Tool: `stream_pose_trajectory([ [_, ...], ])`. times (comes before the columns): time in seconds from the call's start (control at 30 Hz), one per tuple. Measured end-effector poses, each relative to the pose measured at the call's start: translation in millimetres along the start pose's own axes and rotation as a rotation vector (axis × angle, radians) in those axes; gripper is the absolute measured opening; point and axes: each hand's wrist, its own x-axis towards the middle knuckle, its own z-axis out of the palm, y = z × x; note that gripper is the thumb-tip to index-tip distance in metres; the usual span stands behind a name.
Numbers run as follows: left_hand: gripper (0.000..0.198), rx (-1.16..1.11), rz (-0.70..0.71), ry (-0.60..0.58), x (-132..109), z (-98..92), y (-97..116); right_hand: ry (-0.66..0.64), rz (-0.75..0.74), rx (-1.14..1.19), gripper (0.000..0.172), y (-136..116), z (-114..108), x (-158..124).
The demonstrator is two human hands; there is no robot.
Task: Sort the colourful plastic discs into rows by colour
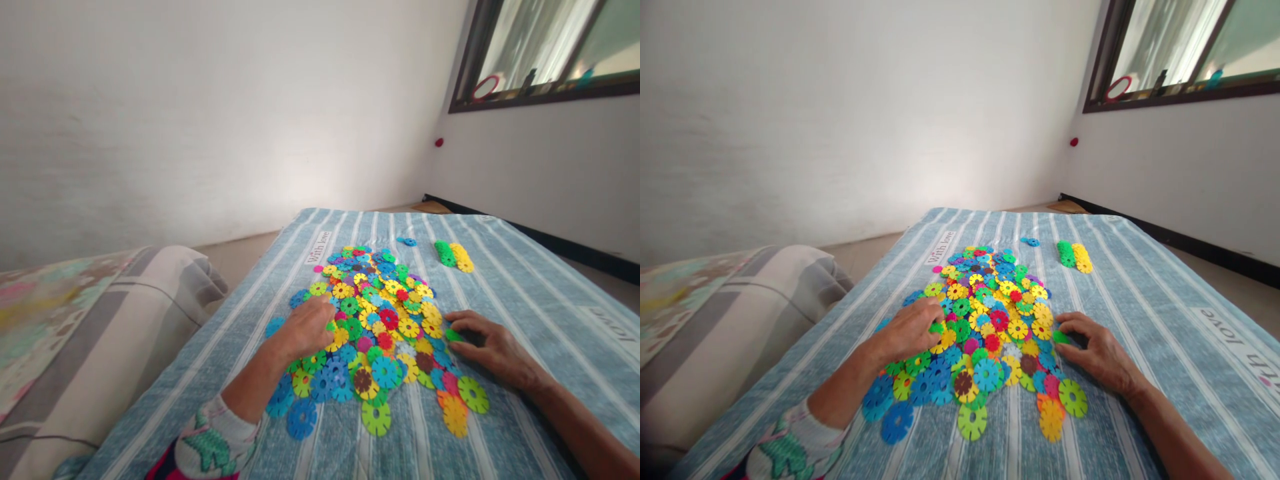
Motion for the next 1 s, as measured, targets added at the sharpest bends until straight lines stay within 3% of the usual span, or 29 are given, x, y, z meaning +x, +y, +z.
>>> stream_pose_trajectory([
  [0.23,0.011,-0.076,-0.033,0.114,7,-2.3,2,0.064,-0.021,0.018,0.025,-4,3,1],
  [0.37,0.013,-0.557,-0.114,0.214,11,-0.9,15,0.199,-0.139,0.032,0.021,-15,11,2],
  [0.5,0.024,-1.172,-0.214,0.078,11,7.9,41,0.259,-0.267,0.090,0.020,-36,23,4],
  [0.6,0.026,-1.456,-0.242,-0.036,10,16.8,62,0.271,-0.330,0.132,0.020,-54,32,3],
  [0.77,0.034,-1.790,-0.318,-0.201,7,30.7,85,0.228,-0.411,0.195,0.021,-78,45,-3],
  [0.9,0.036,-1.923,-0.364,-0.258,6,35.7,90,0.140,-0.397,0.226,0.022,-88,53,-6],
  [1.0,0.036,-1.992,-0.371,-0.278,6,36.9,90,0.176,-0.394,0.247,0.023,-90,57,-6],
])
